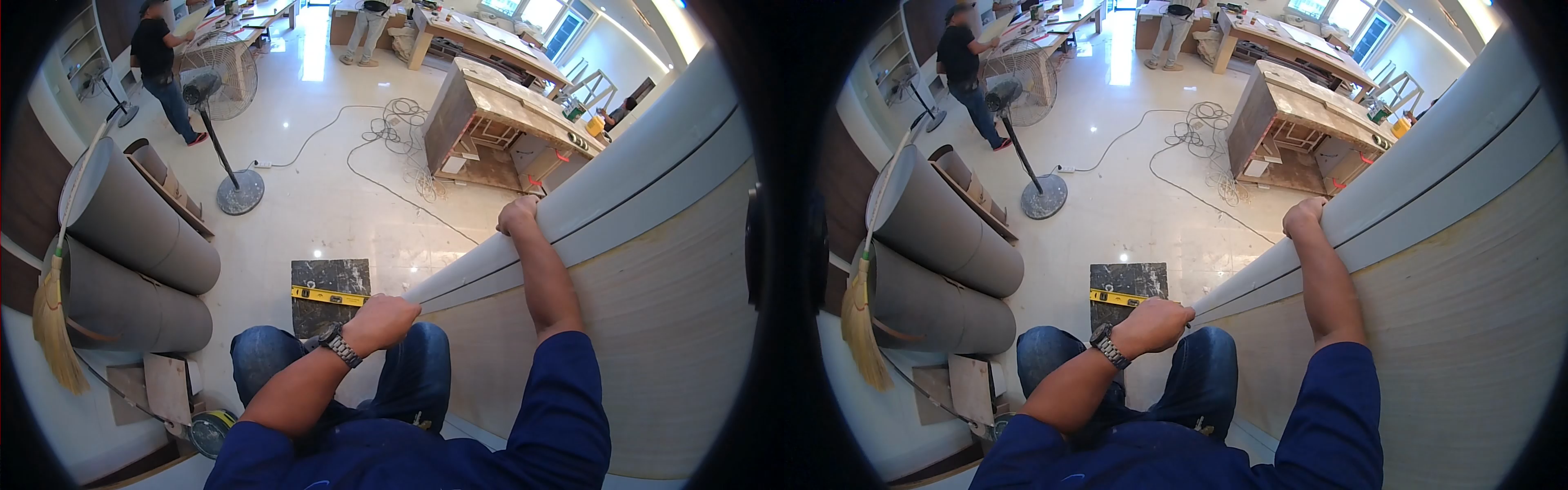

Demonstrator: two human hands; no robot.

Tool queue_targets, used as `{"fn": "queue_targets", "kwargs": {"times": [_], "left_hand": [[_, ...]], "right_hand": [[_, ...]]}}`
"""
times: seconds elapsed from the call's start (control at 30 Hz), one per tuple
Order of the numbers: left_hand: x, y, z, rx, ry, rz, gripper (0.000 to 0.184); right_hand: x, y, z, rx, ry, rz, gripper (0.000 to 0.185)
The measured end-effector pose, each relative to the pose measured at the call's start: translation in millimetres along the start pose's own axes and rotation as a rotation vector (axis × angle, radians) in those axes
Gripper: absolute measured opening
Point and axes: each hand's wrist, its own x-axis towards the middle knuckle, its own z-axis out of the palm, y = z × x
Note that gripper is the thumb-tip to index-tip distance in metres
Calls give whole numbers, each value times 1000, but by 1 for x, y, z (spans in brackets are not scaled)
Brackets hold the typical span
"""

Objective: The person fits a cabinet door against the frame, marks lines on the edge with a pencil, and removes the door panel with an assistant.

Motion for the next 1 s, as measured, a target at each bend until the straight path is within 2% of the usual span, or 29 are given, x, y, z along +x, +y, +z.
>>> {"fn": "queue_targets", "kwargs": {"times": [1.0], "left_hand": [[-1,1,-3,-5,6,10,17]], "right_hand": [[-2,1,-1,10,2,-8,50]]}}
